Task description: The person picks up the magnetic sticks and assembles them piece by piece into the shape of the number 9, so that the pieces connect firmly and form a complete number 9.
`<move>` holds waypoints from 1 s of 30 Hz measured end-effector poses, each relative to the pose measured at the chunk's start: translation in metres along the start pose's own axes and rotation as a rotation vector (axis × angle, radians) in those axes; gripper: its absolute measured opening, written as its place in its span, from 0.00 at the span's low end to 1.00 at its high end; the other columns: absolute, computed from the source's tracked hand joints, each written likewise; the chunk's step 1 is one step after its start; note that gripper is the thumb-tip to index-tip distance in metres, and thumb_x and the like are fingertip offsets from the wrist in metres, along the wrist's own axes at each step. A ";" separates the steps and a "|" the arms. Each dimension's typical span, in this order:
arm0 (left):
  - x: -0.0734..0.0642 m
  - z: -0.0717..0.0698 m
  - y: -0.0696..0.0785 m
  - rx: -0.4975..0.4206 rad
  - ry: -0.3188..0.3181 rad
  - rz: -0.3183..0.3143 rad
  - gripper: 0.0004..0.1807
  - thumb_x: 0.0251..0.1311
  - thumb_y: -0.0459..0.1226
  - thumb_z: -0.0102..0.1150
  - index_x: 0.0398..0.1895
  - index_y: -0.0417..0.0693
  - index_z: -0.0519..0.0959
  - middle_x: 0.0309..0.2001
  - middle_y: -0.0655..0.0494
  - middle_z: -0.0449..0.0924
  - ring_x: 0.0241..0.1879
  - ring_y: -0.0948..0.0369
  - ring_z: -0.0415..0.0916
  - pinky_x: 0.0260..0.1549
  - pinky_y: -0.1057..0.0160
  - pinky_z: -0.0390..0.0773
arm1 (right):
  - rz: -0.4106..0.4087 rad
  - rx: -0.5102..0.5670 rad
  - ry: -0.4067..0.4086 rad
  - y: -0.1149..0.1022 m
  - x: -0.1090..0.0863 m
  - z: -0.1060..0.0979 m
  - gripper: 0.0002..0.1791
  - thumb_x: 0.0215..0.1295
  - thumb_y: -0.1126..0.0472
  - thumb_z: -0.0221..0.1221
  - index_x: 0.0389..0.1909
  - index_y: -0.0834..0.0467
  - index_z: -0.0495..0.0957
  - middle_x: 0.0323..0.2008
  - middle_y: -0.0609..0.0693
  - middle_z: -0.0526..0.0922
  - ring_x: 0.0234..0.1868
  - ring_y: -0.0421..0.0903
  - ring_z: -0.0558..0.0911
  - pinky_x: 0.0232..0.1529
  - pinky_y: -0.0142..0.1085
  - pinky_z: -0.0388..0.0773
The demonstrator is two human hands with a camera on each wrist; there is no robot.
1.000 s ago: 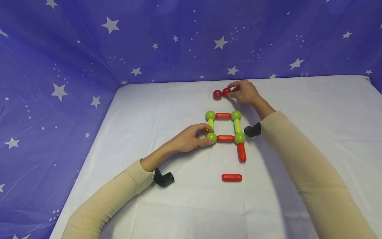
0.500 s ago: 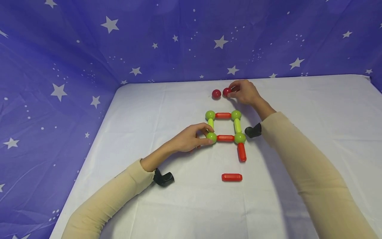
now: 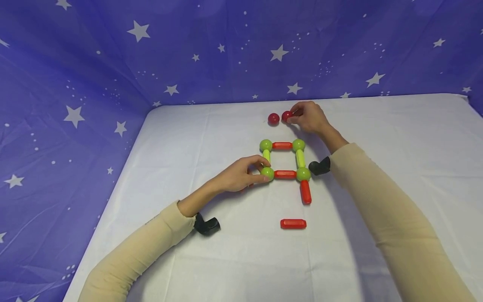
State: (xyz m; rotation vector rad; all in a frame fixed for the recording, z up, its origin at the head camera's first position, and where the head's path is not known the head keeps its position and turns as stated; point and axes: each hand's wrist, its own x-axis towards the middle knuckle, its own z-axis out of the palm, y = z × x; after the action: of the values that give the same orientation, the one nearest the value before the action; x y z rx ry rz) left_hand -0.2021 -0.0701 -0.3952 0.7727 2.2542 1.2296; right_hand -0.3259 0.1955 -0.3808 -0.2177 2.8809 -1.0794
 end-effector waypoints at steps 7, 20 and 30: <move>0.000 0.000 0.000 0.006 -0.001 0.001 0.19 0.63 0.40 0.66 0.56 0.50 0.75 0.46 0.53 0.77 0.25 0.58 0.75 0.22 0.64 0.73 | -0.004 0.011 0.006 0.002 -0.003 -0.001 0.19 0.67 0.63 0.62 0.56 0.68 0.76 0.49 0.65 0.81 0.50 0.58 0.77 0.55 0.49 0.70; 0.001 -0.001 -0.001 0.007 0.001 0.002 0.19 0.63 0.40 0.66 0.56 0.51 0.76 0.46 0.54 0.77 0.26 0.58 0.75 0.24 0.64 0.75 | -0.028 0.001 0.021 0.009 -0.013 -0.005 0.23 0.66 0.63 0.62 0.59 0.66 0.74 0.47 0.66 0.80 0.45 0.58 0.77 0.44 0.44 0.71; 0.001 -0.001 -0.001 0.007 -0.001 0.003 0.18 0.64 0.40 0.66 0.56 0.51 0.76 0.46 0.53 0.77 0.25 0.58 0.75 0.22 0.64 0.73 | -0.059 -0.016 -0.009 0.012 -0.013 -0.005 0.21 0.67 0.64 0.60 0.61 0.63 0.76 0.48 0.66 0.81 0.43 0.57 0.75 0.40 0.42 0.69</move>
State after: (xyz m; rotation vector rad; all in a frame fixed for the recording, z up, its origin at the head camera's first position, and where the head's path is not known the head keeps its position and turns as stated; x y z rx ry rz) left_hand -0.2032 -0.0703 -0.3956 0.7795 2.2583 1.2232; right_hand -0.3150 0.2093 -0.3853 -0.3099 2.8932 -1.0625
